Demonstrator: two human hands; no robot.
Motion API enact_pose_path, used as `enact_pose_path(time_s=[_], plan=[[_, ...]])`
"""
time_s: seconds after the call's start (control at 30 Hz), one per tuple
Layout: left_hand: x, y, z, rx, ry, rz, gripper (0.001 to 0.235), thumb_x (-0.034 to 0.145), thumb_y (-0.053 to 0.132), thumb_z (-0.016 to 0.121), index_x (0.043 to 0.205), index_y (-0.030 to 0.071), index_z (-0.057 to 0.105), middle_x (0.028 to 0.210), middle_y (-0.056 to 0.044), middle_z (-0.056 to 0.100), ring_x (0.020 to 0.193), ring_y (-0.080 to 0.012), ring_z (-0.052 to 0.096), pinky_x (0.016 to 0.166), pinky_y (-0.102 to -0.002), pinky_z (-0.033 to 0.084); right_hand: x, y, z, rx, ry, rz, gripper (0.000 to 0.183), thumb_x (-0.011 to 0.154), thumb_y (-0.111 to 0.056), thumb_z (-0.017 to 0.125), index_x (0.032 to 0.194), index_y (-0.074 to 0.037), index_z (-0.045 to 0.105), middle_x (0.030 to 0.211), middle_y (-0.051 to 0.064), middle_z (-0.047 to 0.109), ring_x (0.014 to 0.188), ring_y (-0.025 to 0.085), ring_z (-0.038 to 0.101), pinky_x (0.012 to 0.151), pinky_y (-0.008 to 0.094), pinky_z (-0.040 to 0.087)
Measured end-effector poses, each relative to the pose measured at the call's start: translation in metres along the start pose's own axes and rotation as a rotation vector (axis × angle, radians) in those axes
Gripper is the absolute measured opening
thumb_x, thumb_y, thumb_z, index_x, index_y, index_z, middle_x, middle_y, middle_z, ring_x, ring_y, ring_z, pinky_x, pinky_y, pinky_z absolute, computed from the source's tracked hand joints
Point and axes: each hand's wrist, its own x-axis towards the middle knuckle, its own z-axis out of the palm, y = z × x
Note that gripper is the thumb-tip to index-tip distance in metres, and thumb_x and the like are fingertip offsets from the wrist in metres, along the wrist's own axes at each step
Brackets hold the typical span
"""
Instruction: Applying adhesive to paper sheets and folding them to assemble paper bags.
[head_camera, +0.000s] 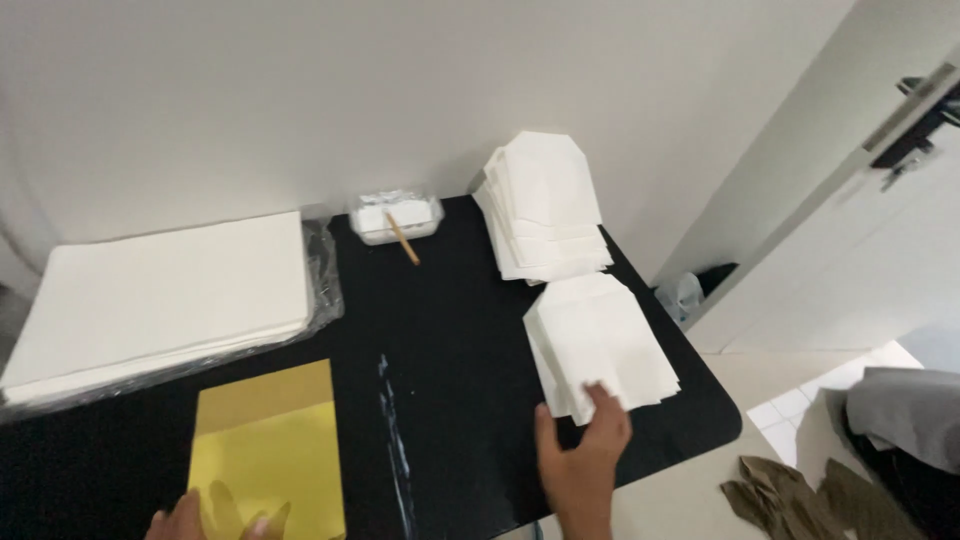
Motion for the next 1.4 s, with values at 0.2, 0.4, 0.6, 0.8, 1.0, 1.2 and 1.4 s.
enact_pose_path(time_s=[0.2,0.4,0.6,0.8,1.0,1.2,1.4], plan=[[0.037,0.026,-0.062,0.158,-0.700,-0.435,0.114,0.056,0.072,0.081,0.153,0.025,0.045,0.155,0.002,0.053,0.159,-0.0152,0.031,0.122,-0.047,0.028,-0.140,-0.099,0.049,0.262,-0.710,-0.092,0.063,0.083,-0.053,0.071,0.134,-0.016,0.066,0.146,0.007,0.062,0.147,0.032,0.037,0.114,0.047,0.037],[0.002,-0.018,-0.061,-0.094,-0.563,-0.229,0.104,0.069,0.074,0.071,0.152,0.016,0.044,0.159,0.001,0.048,0.156,-0.0217,0.032,0.118,-0.050,0.030,-0.164,-0.147,0.059,0.060,-1.147,-0.048,0.075,0.093,-0.059,0.069,0.151,-0.018,0.044,0.166,0.007,0.030,0.156,0.029,0.015,0.122,0.050,0.021],[0.037,0.009,-0.131,-0.374,-0.888,-0.649,0.092,0.082,0.070,0.063,0.159,0.027,0.035,0.164,0.006,0.038,0.151,-0.0188,0.036,0.127,-0.043,0.024,-0.172,-0.152,0.049,0.170,-0.854,-0.165,0.064,0.088,-0.048,0.076,0.137,-0.013,0.055,0.138,0.011,0.058,0.129,0.033,0.050,0.107,0.049,0.042],[0.044,-0.001,-0.183,-0.926,-0.687,-0.406,0.094,0.090,0.043,0.060,0.166,0.023,0.007,0.168,0.004,0.036,0.156,-0.0131,0.032,0.122,-0.042,0.029,-0.147,-0.197,0.012,0.489,-0.652,0.050,0.091,0.083,-0.026,0.078,0.157,-0.006,0.028,0.153,0.012,0.047,0.140,0.020,0.054,0.110,0.035,0.047],[0.047,-0.025,-0.128,-0.239,-0.905,0.310,0.071,0.104,0.055,0.038,0.157,0.007,0.032,0.165,-0.012,0.033,0.156,-0.0361,0.017,0.118,-0.061,0.014,-0.145,-0.208,0.039,-0.063,-0.997,-0.322,0.075,0.102,-0.042,0.056,0.160,-0.006,0.026,0.166,0.012,0.032,0.157,0.043,0.009,0.121,0.058,0.018],[0.068,-0.021,-0.144,-0.122,-1.156,0.301,0.076,0.106,0.058,0.025,0.164,0.012,0.012,0.174,-0.003,0.007,0.160,-0.0283,0.001,0.124,-0.057,0.005,-0.158,-0.197,0.052,-0.180,-1.075,-0.408,0.063,0.107,-0.043,0.040,0.157,-0.006,0.033,0.167,0.013,0.029,0.153,0.053,0.011,0.122,0.058,0.015],[0.113,-0.011,-0.123,-0.049,-1.217,0.311,0.075,0.107,0.056,0.024,0.166,0.013,0.005,0.175,0.000,-0.002,0.161,-0.0278,-0.006,0.126,-0.056,-0.001,-0.120,-0.211,0.084,-0.327,-1.257,-0.373,0.076,0.104,-0.057,0.030,0.163,-0.010,0.017,0.172,0.010,0.016,0.157,0.048,0.001,0.126,0.057,0.007]])
